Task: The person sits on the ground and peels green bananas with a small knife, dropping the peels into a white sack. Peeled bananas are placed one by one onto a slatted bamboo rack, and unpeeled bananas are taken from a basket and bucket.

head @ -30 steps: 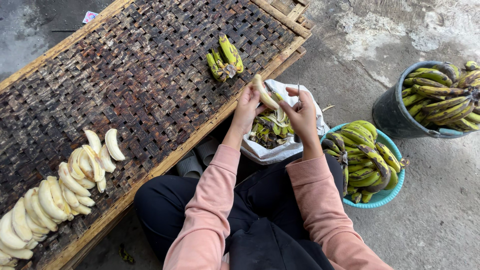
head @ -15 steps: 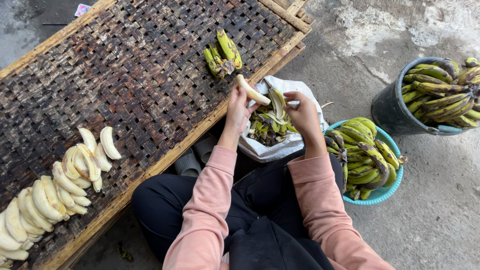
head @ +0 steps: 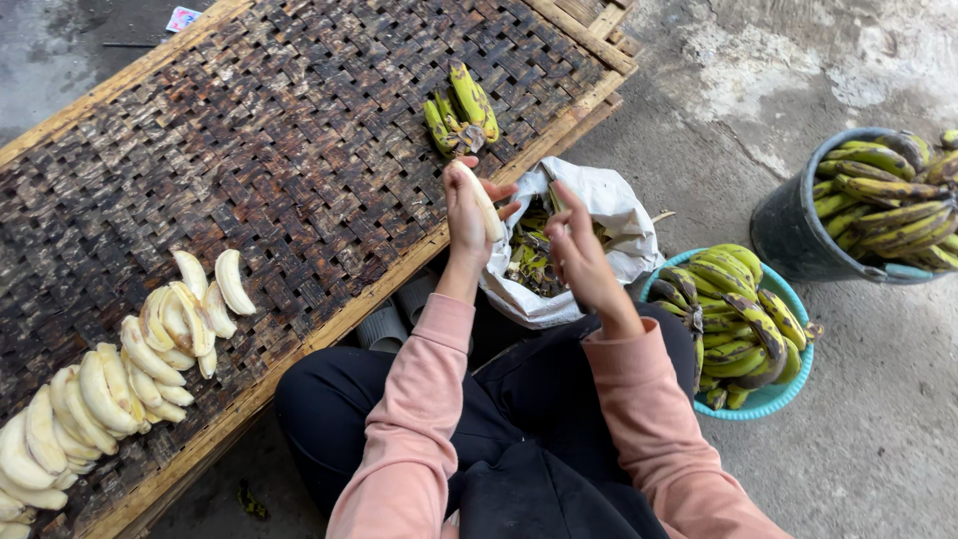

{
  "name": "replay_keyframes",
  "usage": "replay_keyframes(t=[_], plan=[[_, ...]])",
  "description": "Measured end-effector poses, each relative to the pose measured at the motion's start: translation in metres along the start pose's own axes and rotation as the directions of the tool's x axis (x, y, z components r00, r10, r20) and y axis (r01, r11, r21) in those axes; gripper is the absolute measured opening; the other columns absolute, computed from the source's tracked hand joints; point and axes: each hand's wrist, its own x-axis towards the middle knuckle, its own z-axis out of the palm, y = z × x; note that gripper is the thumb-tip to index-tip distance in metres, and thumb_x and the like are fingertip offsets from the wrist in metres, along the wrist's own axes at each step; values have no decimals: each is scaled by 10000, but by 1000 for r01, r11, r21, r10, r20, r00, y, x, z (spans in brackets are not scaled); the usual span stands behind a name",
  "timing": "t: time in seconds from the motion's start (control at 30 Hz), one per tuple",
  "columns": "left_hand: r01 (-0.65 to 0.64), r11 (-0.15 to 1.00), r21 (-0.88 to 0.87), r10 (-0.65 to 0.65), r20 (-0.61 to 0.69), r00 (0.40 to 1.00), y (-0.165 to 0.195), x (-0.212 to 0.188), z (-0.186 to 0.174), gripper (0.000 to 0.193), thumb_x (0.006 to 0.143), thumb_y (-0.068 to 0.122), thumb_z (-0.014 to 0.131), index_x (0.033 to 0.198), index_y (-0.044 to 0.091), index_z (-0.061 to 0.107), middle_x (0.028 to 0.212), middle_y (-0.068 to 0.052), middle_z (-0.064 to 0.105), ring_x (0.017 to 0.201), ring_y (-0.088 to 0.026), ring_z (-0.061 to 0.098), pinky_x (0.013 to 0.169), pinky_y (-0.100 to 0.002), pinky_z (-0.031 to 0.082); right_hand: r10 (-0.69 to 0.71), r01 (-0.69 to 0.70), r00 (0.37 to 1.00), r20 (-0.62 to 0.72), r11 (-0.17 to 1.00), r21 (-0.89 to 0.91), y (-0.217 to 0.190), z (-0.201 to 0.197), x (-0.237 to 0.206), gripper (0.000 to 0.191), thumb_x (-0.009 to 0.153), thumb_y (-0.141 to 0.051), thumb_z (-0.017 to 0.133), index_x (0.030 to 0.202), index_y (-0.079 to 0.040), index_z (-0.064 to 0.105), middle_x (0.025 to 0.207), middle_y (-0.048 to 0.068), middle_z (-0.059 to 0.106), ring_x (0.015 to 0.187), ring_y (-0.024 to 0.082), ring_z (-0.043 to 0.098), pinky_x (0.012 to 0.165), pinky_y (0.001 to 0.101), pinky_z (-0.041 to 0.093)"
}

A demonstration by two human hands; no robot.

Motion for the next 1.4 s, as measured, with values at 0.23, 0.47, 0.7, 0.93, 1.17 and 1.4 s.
replay_keyframes(t=[0.23,0.47,0.7,0.93,1.17,1.4], plan=[[-171,945,-279,141,-124,982,-4,18,16,377,1141,430,407,1253,105,562,1050,-18,549,851,-118,558,616,-261,492,-158,143,963,221,987,79,-14,20,-20,654,1120,-350,467,1676,-108,224,1046,-2,500,746,53,441,625,202,420],[-115,983,-141,84,-203,975,15,4,52,312,1097,409,375,1171,150,533,1026,2,540,861,-96,548,678,-285,533,-200,179,954,224,978,110,-10,8,-20,692,1112,-464,440,1670,-96,263,1000,-18,514,733,57,452,649,213,423],[-214,935,-283,198,-87,976,18,5,57,268,1131,370,389,1132,131,511,1005,-17,533,813,-111,497,618,-268,461,-243,263,938,248,963,-51,-10,3,-18,649,1128,-418,444,1659,-81,284,991,-20,546,783,82,483,707,236,444],[-195,932,-306,176,-88,980,16,9,55,280,1125,338,377,1149,104,529,964,-18,528,790,-111,498,592,-265,455,-210,232,953,219,969,-81,-9,7,-17,639,1107,-395,456,1642,-81,300,966,-24,546,747,78,475,682,226,442],[-19,919,-393,-10,-72,997,13,-14,57,279,1131,317,378,1179,85,523,931,-25,525,753,-122,540,757,-345,583,-341,371,925,170,906,-204,-2,10,-9,577,1138,-327,455,1609,-11,352,1537,166,537,1303,254,561,1109,338,418],[52,919,-391,-33,55,998,12,-42,60,307,1139,296,325,1194,46,493,937,-47,548,1129,-293,653,995,-410,499,-324,348,936,139,912,-217,-1,12,-2,524,1114,-208,473,1590,-8,379,1625,170,458,1495,281,467,1211,359,348]])
